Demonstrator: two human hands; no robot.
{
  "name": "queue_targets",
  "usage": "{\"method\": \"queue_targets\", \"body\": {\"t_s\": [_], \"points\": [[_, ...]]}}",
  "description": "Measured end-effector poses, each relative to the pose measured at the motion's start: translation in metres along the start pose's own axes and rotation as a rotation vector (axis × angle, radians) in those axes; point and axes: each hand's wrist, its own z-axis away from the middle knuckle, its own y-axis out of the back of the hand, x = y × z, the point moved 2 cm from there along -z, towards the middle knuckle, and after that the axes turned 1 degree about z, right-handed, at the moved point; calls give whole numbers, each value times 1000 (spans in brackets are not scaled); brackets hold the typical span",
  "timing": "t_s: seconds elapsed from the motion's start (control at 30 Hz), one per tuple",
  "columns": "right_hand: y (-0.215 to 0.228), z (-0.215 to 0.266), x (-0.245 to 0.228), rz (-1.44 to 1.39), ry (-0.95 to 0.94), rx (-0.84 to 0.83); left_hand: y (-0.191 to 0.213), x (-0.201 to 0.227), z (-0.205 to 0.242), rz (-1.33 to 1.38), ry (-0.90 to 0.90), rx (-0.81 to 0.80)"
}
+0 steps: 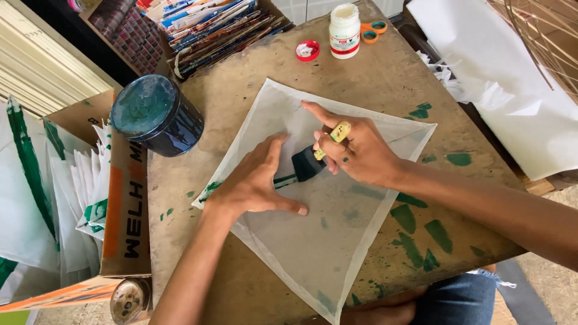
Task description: Assembling a kite by gluing paper to a frame and painting a decorative stripe.
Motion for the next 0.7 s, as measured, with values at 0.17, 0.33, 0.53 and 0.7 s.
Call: {"method": "queue_targets", "body": {"t_s": [0.17, 0.33, 0.53, 0.7], "points": [[16, 3, 0, 54, -5, -4, 0, 0, -1, -29, -21, -17], [29, 7, 0, 54, -9, 0, -1, -2, -4, -49, -12, -32], [49, 8, 2, 112, 38, -34, -1, -4, -5, -31, -14, -27], [71, 17, -8, 161, -124, -84, -1, -3, -8, -60, -32, -44]]}}
